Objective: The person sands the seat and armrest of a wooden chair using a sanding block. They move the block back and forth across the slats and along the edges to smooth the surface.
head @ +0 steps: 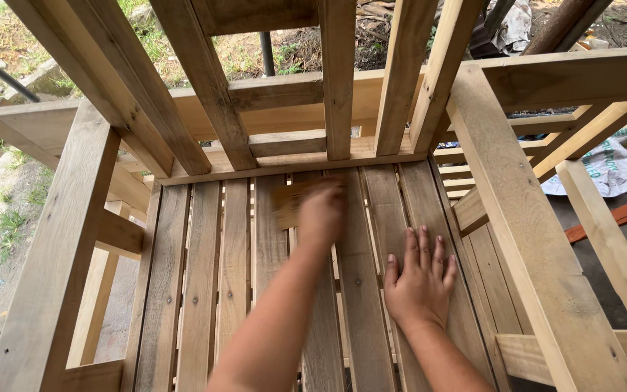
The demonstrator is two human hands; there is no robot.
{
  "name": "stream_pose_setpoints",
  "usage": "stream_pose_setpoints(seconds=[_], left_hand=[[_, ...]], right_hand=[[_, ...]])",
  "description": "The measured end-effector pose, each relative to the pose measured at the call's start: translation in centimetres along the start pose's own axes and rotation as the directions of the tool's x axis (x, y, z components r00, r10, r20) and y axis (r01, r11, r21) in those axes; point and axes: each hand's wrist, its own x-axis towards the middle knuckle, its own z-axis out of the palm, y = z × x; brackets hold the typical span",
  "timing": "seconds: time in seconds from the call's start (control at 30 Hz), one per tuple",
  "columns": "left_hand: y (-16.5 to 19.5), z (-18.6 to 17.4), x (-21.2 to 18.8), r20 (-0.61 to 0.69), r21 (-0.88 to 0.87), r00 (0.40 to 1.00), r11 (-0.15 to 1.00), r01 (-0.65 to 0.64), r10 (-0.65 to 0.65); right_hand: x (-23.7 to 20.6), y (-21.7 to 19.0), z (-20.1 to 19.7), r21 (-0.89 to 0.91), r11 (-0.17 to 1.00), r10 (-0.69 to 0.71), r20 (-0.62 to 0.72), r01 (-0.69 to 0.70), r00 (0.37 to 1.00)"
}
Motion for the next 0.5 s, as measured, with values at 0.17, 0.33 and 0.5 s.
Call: stream_pose_setpoints(seconds=[0.17,0.33,0.5], left_hand=[[6.7,7.1,0.2,0.326,0.265,0.819,0.786,-0.559,0.473],[-0.4,-1.5,1.0,0.378,0.207,0.909,0.940,-0.270,0.177],[-10.9,-17.9,-0.2,-0.012,0.239,0.917,0.889,0.389,-0.398]], right_hand=[[0.1,-0.1,0.0,0.031,0.999,0.029,0.069,-0.032,0.997],[0.1,-0.2,0.1,0.019,1.000,-0.016,0.007,0.016,1.000],[0.1,-0.2,0.3,-0.008,1.000,0.013,0.021,-0.013,1.000]])
